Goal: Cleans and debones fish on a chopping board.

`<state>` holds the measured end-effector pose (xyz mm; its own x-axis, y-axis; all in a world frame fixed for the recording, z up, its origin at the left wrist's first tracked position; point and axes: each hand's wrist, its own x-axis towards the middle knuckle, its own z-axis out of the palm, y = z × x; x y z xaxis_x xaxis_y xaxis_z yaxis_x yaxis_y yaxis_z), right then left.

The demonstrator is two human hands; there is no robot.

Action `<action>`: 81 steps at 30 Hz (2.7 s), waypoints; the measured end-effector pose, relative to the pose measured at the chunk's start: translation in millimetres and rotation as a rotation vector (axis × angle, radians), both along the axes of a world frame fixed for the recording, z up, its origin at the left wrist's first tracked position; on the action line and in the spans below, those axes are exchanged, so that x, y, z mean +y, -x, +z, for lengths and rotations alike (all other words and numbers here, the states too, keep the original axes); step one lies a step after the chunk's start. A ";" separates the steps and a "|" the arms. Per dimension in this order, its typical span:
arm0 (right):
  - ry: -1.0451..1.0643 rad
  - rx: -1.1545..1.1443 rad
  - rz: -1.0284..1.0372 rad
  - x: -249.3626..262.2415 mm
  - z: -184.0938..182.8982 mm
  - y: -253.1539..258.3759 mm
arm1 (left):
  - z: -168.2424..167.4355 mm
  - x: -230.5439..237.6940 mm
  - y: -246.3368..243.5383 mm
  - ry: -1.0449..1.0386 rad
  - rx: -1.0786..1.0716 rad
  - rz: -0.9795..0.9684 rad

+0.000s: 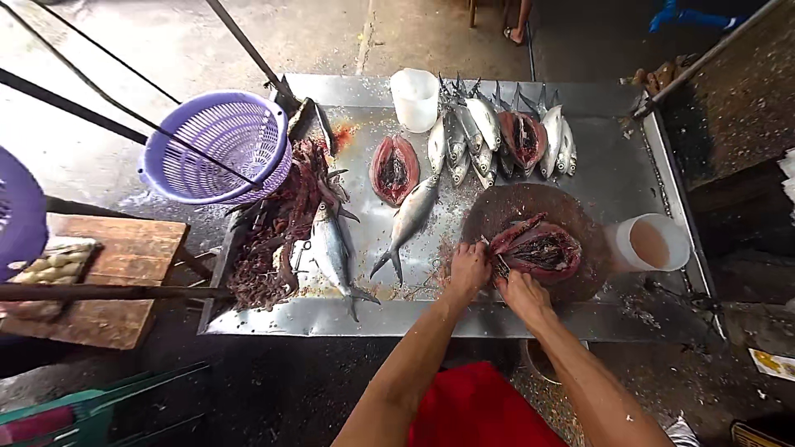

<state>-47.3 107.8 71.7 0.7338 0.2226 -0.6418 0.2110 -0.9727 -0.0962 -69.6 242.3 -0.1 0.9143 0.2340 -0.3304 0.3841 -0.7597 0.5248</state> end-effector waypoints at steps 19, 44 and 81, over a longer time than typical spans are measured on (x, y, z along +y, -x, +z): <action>-0.253 -0.028 -0.240 -23.2 -36.2 32.9 | 69.2 195.7 129.6 0.220 -0.123 0.252; -0.391 0.238 -0.380 -76.7 -21.7 32.7 | 43.4 81.1 -32.5 0.082 -0.207 0.105; -0.157 -0.095 -0.064 -193.6 -4.8 -37.5 | -12.7 -14.8 -151.6 0.038 -0.194 0.382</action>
<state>-9.8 -85.7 66.9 0.8050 0.2655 -0.5305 0.1645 -0.9591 -0.2303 82.0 227.5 -12.8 0.8105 0.5586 -0.1763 0.5256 -0.5607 0.6398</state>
